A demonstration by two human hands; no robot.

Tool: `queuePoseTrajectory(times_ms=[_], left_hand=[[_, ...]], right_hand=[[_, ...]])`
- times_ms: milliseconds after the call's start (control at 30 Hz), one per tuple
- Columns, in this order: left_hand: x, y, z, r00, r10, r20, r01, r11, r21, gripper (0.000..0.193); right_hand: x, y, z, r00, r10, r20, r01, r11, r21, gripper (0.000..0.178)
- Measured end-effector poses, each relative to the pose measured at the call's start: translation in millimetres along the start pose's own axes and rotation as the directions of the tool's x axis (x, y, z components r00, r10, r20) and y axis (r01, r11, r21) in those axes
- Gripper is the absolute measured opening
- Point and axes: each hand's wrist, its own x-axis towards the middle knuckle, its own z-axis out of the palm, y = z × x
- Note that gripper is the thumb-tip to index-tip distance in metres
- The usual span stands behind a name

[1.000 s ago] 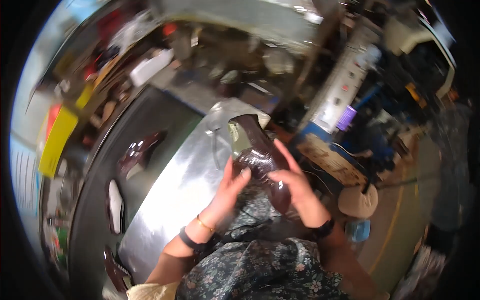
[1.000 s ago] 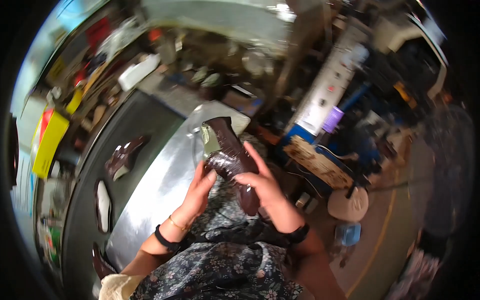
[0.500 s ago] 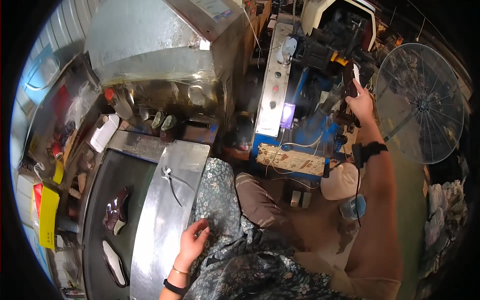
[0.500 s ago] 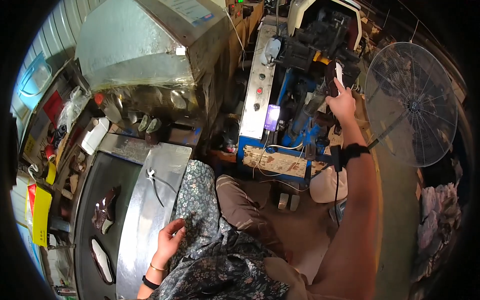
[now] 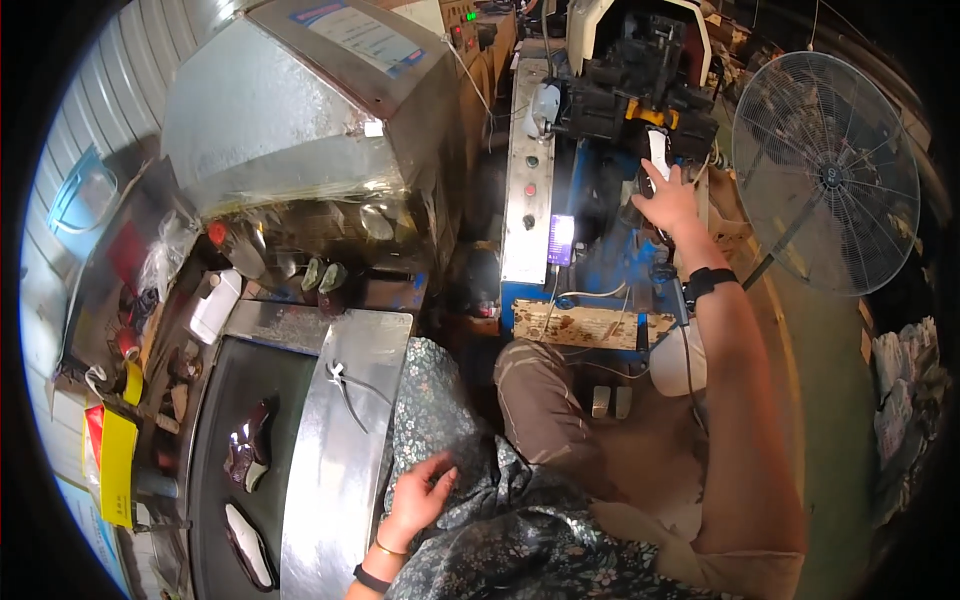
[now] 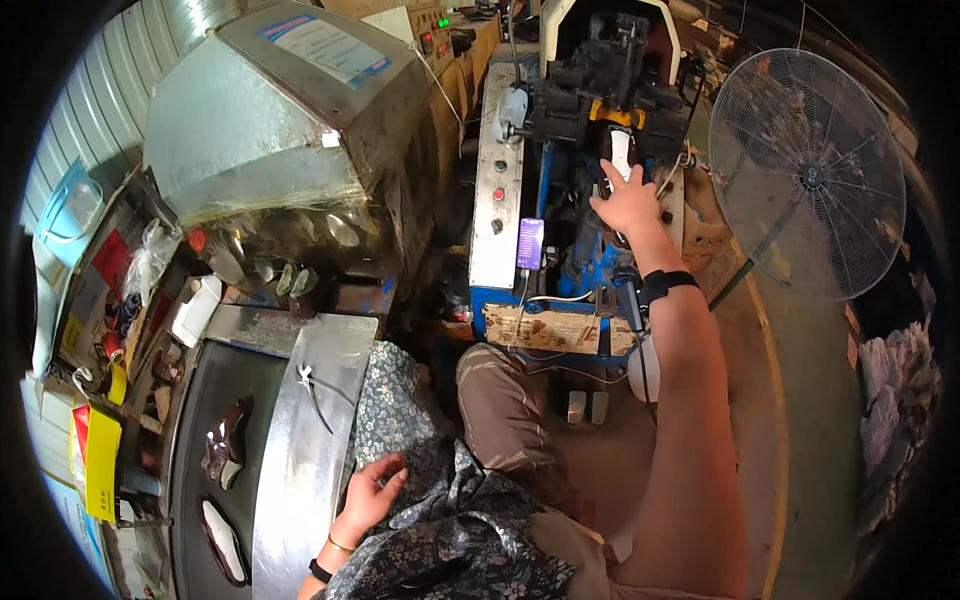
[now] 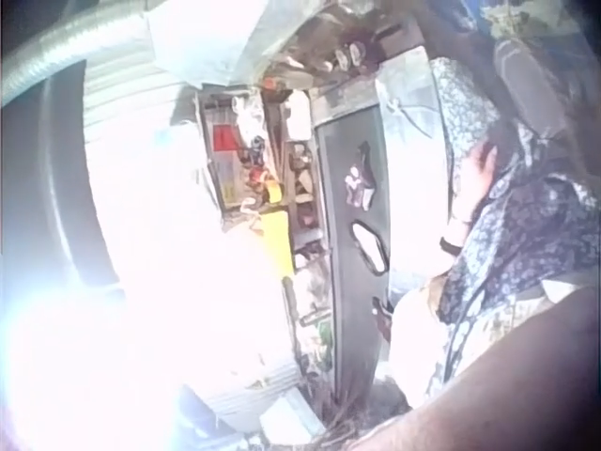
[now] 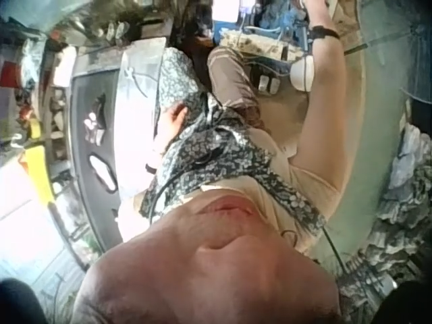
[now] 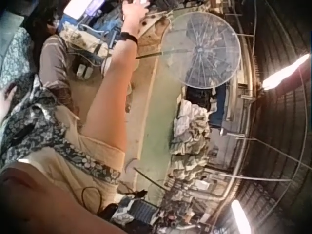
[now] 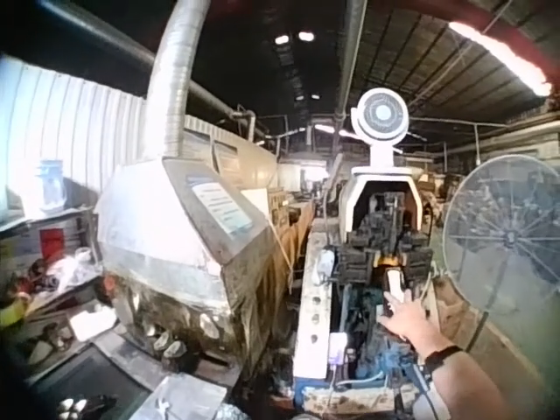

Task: Adjusting shoe uppers on soles using pliers at a manufacturing station.

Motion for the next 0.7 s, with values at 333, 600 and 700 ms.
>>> queuePoseTrajectory(times_ms=[333,600,700], left_hand=[[-4.4,9.8,-14.1,0.998,-0.033,-0.054,0.038,0.996,0.082,0.031],[-8.9,-97.6,-84.1,0.846,-0.139,-0.514,0.271,0.944,0.190,0.035],[-25.3,-142.5,-126.2,0.743,-0.105,-0.661,0.406,0.856,0.320,0.047]], right_hand=[[8.2,13.1,4.8,0.996,-0.040,-0.082,0.053,0.985,0.167,0.069],[139.8,66.6,57.8,0.953,-0.302,-0.011,0.296,0.928,0.224,0.067],[208.3,84.2,85.7,0.946,-0.317,-0.063,0.322,0.912,0.254,0.064]])
